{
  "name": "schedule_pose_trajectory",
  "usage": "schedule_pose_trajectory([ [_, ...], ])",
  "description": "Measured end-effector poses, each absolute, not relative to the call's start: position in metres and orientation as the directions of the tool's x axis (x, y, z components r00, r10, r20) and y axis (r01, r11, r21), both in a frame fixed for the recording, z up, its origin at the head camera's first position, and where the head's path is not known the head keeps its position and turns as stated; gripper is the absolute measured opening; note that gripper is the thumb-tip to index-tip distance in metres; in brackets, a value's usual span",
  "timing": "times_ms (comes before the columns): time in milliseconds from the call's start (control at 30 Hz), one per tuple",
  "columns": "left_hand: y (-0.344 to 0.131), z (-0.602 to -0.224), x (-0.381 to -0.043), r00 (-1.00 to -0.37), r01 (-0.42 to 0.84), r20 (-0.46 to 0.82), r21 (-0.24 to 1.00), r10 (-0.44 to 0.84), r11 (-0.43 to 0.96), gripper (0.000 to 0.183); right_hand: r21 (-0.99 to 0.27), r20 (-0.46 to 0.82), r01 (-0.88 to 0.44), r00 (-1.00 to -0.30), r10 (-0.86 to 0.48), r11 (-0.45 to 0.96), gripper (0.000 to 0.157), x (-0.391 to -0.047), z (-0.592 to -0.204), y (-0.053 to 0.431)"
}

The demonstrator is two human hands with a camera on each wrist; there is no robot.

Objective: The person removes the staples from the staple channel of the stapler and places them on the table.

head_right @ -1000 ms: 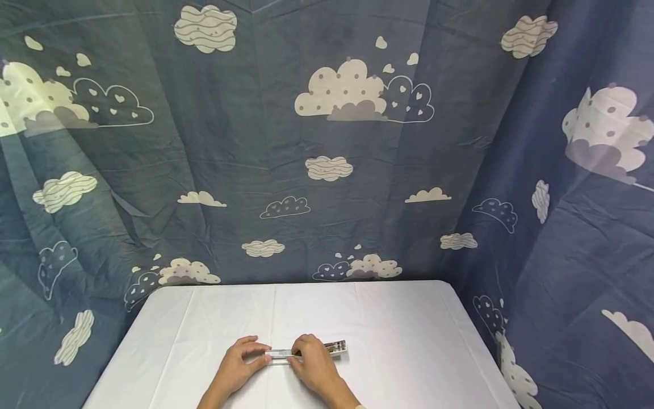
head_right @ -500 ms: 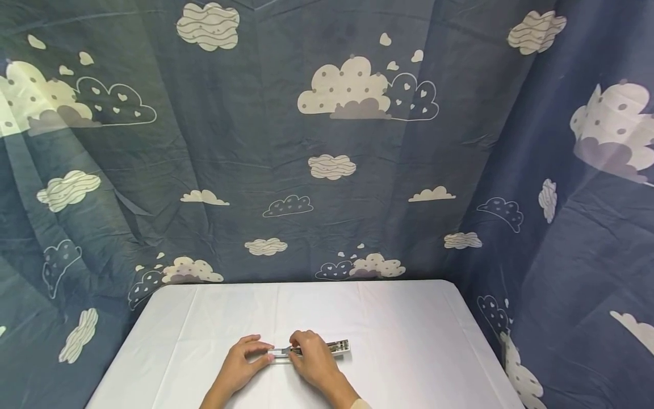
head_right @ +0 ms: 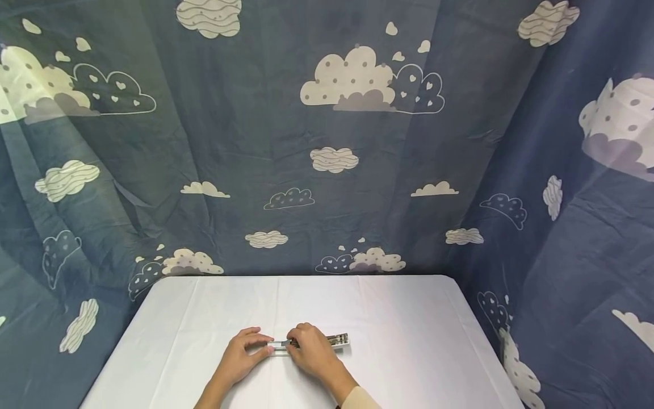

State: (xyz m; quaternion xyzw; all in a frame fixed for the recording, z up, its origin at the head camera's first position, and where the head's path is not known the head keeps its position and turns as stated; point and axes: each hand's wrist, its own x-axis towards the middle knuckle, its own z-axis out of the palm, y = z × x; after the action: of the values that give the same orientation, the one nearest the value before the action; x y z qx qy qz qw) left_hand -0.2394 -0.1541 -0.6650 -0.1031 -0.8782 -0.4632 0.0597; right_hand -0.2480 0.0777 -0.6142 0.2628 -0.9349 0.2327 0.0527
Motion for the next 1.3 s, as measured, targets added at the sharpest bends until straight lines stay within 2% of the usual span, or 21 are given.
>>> schedule_pose_trajectory([
  [267, -0.154, -0.664, -0.241, -0.976, 0.219, 0.188, 0.802, 0.113, 0.555, 0.020, -0.380, 0.182, -0.516, -0.856, -0.484, 0.768, 0.019, -0.252, -0.610, 0.078],
  [467, -0.154, -0.665, -0.240, -0.980, 0.200, 0.168, 0.811, 0.109, 0.549, 0.021, -0.415, 0.195, -0.523, -0.850, -0.488, 0.745, 0.020, -0.251, -0.609, 0.083],
  [700, -0.153, -0.664, -0.239, -0.978, 0.206, 0.179, 0.808, 0.104, 0.552, 0.020, -0.457, 0.254, -0.547, -0.836, -0.487, 0.701, 0.014, -0.252, -0.608, 0.092],
  [1000, -0.153, -0.664, -0.239, -0.979, 0.201, 0.177, 0.805, 0.098, 0.558, 0.020, -0.552, 0.230, -0.525, -0.843, -0.487, 0.647, 0.017, -0.253, -0.601, 0.111],
  [1300, -0.153, -0.664, -0.239, -0.980, 0.198, 0.177, 0.804, 0.093, 0.560, 0.020, -0.559, 0.263, -0.533, -0.841, -0.473, 0.635, 0.014, -0.256, -0.595, 0.139],
])
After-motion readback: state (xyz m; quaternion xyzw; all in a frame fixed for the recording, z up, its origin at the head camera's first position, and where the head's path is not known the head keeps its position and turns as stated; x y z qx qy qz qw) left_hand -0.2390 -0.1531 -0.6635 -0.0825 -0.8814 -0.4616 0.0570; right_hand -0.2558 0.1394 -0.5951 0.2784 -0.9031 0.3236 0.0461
